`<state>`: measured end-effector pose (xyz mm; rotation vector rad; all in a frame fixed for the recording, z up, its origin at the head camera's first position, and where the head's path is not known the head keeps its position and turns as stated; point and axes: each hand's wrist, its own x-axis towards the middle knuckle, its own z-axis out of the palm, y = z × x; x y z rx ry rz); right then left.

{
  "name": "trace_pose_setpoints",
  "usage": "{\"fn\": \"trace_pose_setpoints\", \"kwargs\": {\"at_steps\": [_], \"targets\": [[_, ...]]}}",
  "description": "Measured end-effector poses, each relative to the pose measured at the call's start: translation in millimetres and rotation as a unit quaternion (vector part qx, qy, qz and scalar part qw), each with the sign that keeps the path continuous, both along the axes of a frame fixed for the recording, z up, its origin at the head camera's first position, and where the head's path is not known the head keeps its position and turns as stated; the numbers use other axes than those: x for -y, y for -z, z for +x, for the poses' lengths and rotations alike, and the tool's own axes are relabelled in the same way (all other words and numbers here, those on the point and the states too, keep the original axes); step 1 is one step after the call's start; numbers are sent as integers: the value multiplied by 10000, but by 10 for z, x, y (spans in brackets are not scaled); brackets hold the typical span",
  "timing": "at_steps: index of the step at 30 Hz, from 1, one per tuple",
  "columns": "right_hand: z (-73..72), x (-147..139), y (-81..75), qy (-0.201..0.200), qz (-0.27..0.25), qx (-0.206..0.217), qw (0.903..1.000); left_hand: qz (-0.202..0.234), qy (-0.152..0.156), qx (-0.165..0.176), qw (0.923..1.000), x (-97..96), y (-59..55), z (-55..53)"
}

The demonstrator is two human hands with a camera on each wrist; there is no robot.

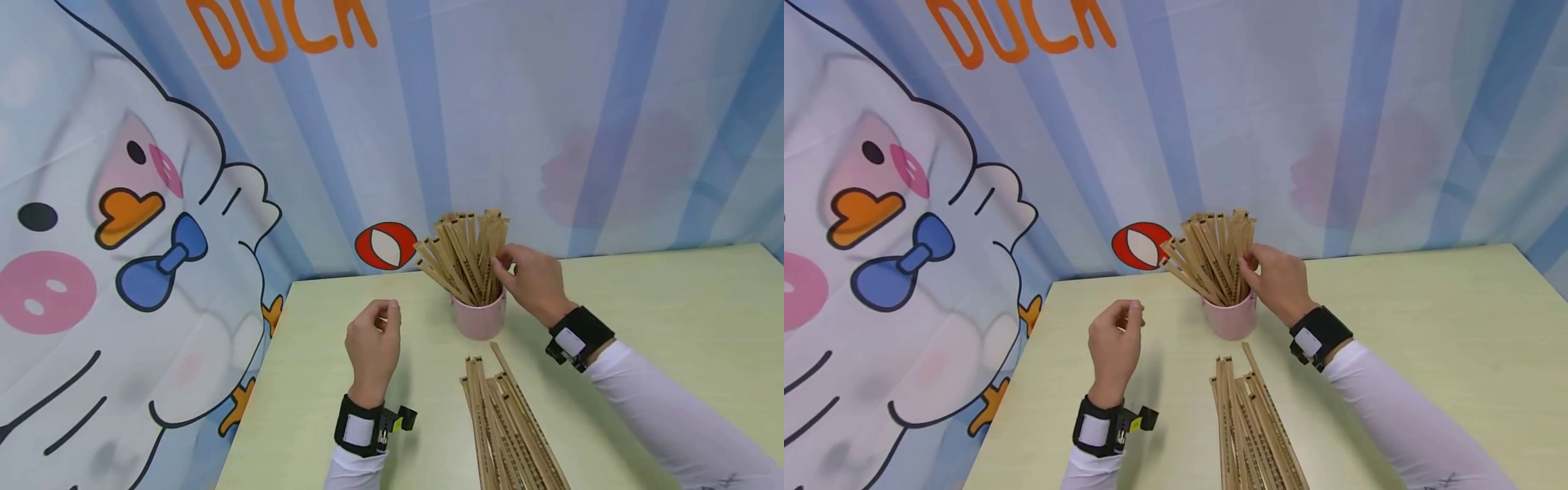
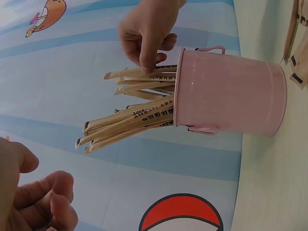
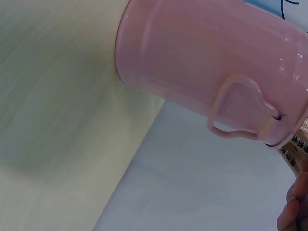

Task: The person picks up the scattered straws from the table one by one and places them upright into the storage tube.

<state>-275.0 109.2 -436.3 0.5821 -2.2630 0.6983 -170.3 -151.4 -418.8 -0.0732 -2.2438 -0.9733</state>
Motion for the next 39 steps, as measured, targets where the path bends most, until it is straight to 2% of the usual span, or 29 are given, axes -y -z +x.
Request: {"fn": "trace_pose_setpoints", "kwargs": {"at_steps": [4,11,15,18,22,30,35,39], "targets": [[4,-1,33,23,-43,206,9998,3,-1,22,10000,-7,-2,5],[12,-27,32,76,-162,323,9993,-16,-34,75,10000,0,4,7],[60,-73,33,158,-320,541,9979,-7,-28,80,10000,4,7,5],[147,-131,22,197,-490,723,9960,-14,-16,78,10000,3,12,6],[331,-241,3,165,-697,1016,9922,-31,0,81,10000,-1,9,10],[724,-474,34,209,-529,1638,9848,-90,47,254,9996,-44,9,28],[865,-558,52,186,-518,1761,9828,-169,79,370,9991,-70,32,28],[917,-594,76,180,-531,1857,9810,-210,72,437,9988,-79,46,24]]}}
